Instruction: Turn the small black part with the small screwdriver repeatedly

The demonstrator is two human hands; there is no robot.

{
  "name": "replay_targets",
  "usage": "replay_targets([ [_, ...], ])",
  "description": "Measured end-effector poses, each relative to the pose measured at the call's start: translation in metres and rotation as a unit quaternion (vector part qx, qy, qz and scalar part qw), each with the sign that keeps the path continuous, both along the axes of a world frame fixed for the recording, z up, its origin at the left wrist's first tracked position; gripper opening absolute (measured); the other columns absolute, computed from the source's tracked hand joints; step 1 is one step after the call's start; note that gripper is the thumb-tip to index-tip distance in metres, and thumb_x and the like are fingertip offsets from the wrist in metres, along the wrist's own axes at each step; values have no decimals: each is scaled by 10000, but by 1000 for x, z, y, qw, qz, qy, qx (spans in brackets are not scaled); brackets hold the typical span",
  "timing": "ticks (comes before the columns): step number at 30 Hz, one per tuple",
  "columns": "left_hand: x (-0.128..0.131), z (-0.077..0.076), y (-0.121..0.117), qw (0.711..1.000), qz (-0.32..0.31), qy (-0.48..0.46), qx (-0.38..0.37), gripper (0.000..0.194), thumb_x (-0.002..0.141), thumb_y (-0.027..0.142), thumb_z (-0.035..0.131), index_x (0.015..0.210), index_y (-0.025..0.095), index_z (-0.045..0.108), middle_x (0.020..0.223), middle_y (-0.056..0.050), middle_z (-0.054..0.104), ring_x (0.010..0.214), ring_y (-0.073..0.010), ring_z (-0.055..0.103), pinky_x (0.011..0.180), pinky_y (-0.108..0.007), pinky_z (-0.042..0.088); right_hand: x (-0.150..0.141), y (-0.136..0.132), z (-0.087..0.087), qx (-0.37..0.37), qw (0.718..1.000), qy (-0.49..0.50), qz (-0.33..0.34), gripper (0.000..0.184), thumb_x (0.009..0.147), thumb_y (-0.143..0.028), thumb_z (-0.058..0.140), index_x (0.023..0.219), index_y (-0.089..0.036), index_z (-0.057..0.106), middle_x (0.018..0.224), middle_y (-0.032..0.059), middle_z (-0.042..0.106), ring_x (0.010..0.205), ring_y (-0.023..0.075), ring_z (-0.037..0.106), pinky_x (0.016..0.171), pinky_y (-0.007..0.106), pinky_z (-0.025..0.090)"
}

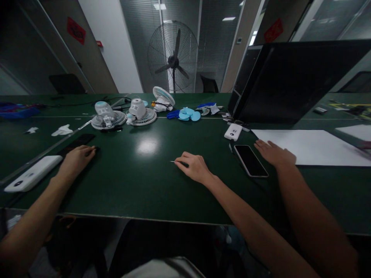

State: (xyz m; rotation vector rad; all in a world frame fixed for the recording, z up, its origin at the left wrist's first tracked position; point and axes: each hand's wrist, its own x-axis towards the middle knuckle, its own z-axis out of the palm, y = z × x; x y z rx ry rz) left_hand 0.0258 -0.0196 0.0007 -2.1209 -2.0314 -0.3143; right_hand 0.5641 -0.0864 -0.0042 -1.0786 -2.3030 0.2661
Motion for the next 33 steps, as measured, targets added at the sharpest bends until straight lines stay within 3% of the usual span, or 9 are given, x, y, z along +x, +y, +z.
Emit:
replay_targets([
  [3, 8, 0, 0, 1000, -17, -12, -3, 440, 991, 435, 501, 1198, 112, 717, 1221, -114, 671, 1088, -244, 611, 940, -290, 437, 0, 1, 0, 2, 1000, -2, 4, 261, 1065, -363, 543, 1187, -225, 728, 1081, 58, 700, 831, 159, 662, 691, 297, 532],
  [6, 19, -1, 4, 990, -37, -138, -13, 438, 948, 457, 573, 1167, 111, 728, 1192, -95, 699, 1021, -217, 636, 913, -266, 446, 1, 1, -1, -1, 1000, -2, 9, 265, 1068, -363, 537, 1199, -221, 718, 1093, 60, 695, 842, 157, 660, 693, 294, 536],
  [10, 33, 1, 12, 931, -4, -355, -85, 593, 801, 568, 726, 1167, 101, 725, 1178, -94, 732, 1033, -241, 650, 916, -282, 463, 0, 1, -1, -3, 1000, -1, 10, 262, 1067, -359, 541, 1205, -217, 713, 1106, 60, 690, 848, 157, 656, 709, 297, 538],
  [14, 64, 6, 11, 879, -5, -461, -121, 618, 633, 605, 835, 1016, 125, 760, 1184, -117, 735, 1103, -286, 653, 988, -332, 468, 0, 2, -2, 4, 1000, -9, 16, 277, 1069, -377, 533, 1199, -219, 721, 1089, 60, 696, 849, 160, 661, 721, 300, 537],
  [16, 95, 6, 5, 873, -55, -464, -143, 566, 643, 621, 824, 950, 149, 765, 1127, -115, 746, 1068, -289, 667, 939, -336, 497, 0, 2, -3, 4, 1000, -10, 17, 283, 1068, -383, 533, 1194, -220, 726, 1082, 61, 697, 844, 159, 662, 716, 296, 534],
  [19, 155, 1, -8, 868, -185, -425, -179, 453, 768, 588, 747, 945, 171, 761, 1036, -99, 739, 945, -253, 673, 827, -327, 515, 0, 2, -4, 4, 1000, -8, 17, 270, 1060, -379, 549, 1185, -226, 733, 1073, 59, 700, 834, 160, 661, 716, 295, 531],
  [24, 241, -14, -27, 864, -347, -336, -142, 265, 893, 369, 662, 1069, 175, 703, 879, -56, 655, 746, -171, 581, 679, -285, 447, -1, 0, -2, 15, 1000, -16, 8, 234, 1039, -361, 585, 1166, -247, 745, 1047, 50, 703, 822, 164, 661, 715, 292, 510],
  [27, 261, -16, -31, 851, -395, -319, -136, 222, 900, 278, 643, 1097, 181, 679, 932, -58, 642, 784, -166, 575, 699, -283, 445, -2, -2, -1, 18, 999, -25, 12, 228, 1018, -371, 615, 1161, -257, 751, 1035, 50, 703, 804, 163, 659, 702, 288, 497],
  [33, 260, -9, -33, 842, -396, -332, -155, 255, 908, 291, 657, 1148, 208, 677, 988, -64, 652, 824, -180, 581, 716, -308, 458, -2, -1, -1, 14, 999, -38, 19, 220, 1014, -341, 607, 1163, -257, 745, 1036, 46, 692, 783, 158, 645, 669, 279, 475],
])
